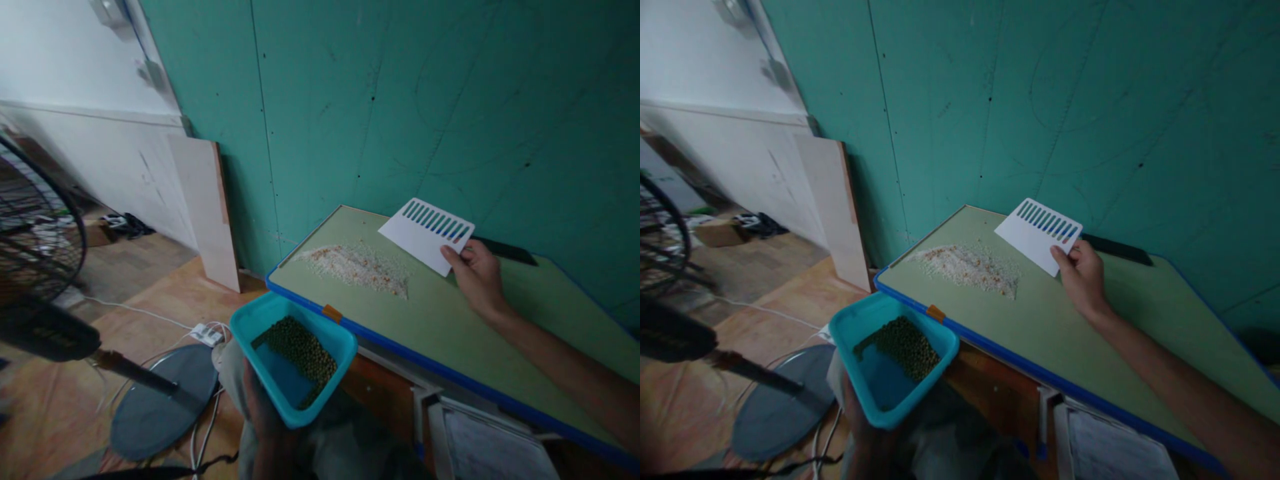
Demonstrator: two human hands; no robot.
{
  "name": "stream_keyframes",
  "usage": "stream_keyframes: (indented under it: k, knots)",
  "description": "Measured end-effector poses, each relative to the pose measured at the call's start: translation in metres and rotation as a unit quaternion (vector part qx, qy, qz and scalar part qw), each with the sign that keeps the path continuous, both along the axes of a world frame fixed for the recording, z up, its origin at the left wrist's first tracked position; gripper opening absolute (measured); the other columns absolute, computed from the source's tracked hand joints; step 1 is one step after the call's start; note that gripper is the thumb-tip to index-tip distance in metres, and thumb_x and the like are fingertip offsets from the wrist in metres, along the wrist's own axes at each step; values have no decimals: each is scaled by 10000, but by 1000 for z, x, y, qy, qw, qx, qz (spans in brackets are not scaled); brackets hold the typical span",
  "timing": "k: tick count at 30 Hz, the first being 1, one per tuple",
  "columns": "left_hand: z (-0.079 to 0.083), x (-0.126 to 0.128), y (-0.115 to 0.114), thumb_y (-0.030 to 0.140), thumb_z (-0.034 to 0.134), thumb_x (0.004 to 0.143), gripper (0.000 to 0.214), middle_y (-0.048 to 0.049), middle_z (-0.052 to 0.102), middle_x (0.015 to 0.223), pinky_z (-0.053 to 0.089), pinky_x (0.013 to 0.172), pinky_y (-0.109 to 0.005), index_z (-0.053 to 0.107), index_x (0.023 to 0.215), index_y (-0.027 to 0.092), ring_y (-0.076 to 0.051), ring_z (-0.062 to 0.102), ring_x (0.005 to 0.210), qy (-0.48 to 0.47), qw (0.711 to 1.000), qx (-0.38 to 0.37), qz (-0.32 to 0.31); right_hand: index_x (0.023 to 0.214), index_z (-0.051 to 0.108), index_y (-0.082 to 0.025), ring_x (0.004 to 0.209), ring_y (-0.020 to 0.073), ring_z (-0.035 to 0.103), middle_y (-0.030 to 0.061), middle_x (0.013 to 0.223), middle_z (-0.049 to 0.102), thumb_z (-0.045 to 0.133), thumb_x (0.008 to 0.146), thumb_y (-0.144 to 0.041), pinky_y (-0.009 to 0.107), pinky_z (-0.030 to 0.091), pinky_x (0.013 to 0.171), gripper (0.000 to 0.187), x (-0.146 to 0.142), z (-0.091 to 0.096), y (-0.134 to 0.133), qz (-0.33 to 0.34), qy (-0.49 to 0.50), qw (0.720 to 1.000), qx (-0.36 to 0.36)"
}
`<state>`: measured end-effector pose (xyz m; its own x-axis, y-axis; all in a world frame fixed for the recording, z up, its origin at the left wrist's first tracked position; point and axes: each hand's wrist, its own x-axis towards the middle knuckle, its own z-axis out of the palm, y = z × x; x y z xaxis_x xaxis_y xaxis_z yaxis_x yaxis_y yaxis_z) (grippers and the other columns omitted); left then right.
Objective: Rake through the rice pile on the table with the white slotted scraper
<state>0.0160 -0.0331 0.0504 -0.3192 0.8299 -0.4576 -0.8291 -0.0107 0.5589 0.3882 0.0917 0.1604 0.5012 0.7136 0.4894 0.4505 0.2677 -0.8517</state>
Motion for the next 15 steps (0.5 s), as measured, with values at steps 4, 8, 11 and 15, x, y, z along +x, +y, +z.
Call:
stream_keyframes:
  k: [4, 8, 11, 15]
  knots:
    - [6, 0, -3, 606, 595, 937, 478, -42, 815, 1185, 505, 1101, -396, 742, 1272, 299, -307, 565, 1397, 13, 999, -21, -27, 925, 647, -257, 818, 310, 764, 88, 903, 790, 831, 704, -467, 461, 624, 714, 356, 28, -8, 12, -48, 13, 999, -10]
    - [13, -1, -3, 580, 610, 939, 456, -63, 822, 1156, 496, 1099, -362, 755, 1235, 265, -292, 525, 1434, 33, 998, -47, -21, 988, 595, -254, 783, 302, 764, 92, 920, 789, 838, 655, -434, 434, 622, 657, 451, 38, -9, 17, -71, 27, 997, -24]
    - [18, 1, -2, 561, 592, 956, 441, -56, 830, 1117, 500, 1103, -387, 757, 1242, 270, -299, 561, 1401, 15, 999, -47, -18, 1031, 549, -258, 835, 321, 771, 118, 960, 786, 816, 671, -415, 456, 625, 722, 474, 46, -2, 15, -115, -50, 992, 5]
    - [22, 3, -1, 525, 555, 984, 466, -63, 840, 1048, 523, 1080, -408, 715, 1335, 263, -309, 657, 1292, -21, 998, -55, -7, 1053, 505, -261, 866, 337, 771, 132, 990, 775, 762, 709, -434, 480, 614, 764, 464, 67, -1, 16, -156, -118, 981, 21]
